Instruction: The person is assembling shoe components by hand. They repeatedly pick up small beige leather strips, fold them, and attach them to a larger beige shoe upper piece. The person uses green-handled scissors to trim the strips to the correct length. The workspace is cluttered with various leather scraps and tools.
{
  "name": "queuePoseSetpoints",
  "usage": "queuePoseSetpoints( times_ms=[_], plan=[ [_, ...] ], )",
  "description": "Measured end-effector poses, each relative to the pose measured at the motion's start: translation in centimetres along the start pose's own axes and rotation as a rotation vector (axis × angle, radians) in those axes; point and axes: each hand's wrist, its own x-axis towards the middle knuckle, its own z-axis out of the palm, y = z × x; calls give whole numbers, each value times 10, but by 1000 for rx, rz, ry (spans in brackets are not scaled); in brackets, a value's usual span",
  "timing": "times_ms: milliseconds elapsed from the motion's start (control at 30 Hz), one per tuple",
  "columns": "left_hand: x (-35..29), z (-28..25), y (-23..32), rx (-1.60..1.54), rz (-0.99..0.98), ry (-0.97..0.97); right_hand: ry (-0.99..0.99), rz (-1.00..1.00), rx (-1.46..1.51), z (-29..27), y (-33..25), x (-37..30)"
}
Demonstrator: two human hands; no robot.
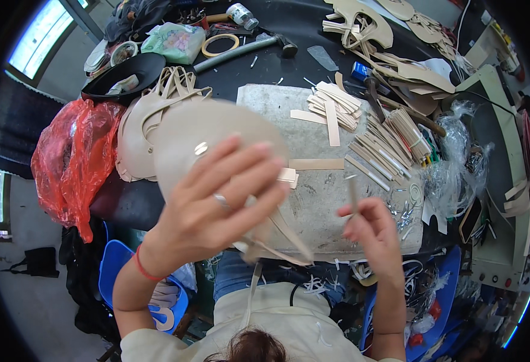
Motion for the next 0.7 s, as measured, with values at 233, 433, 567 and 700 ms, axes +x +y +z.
queuePoseSetpoints(
  times_ms=[233, 433, 567, 700],
  plan=[
    [-25, 38, 23, -435, -463, 67, -211, 93, 357, 79, 13, 26],
    [-60, 35, 64, -1378, -1244, 121, -180, -18, 344, 95, 8, 37],
    [-68, 41, 62, -1485, -1281, 168, -230, 0, 96, 84, -1, 36],
    [-69, 41, 60, -1461, -1297, 176, -259, -131, -258, 69, 3, 30]
  ],
)
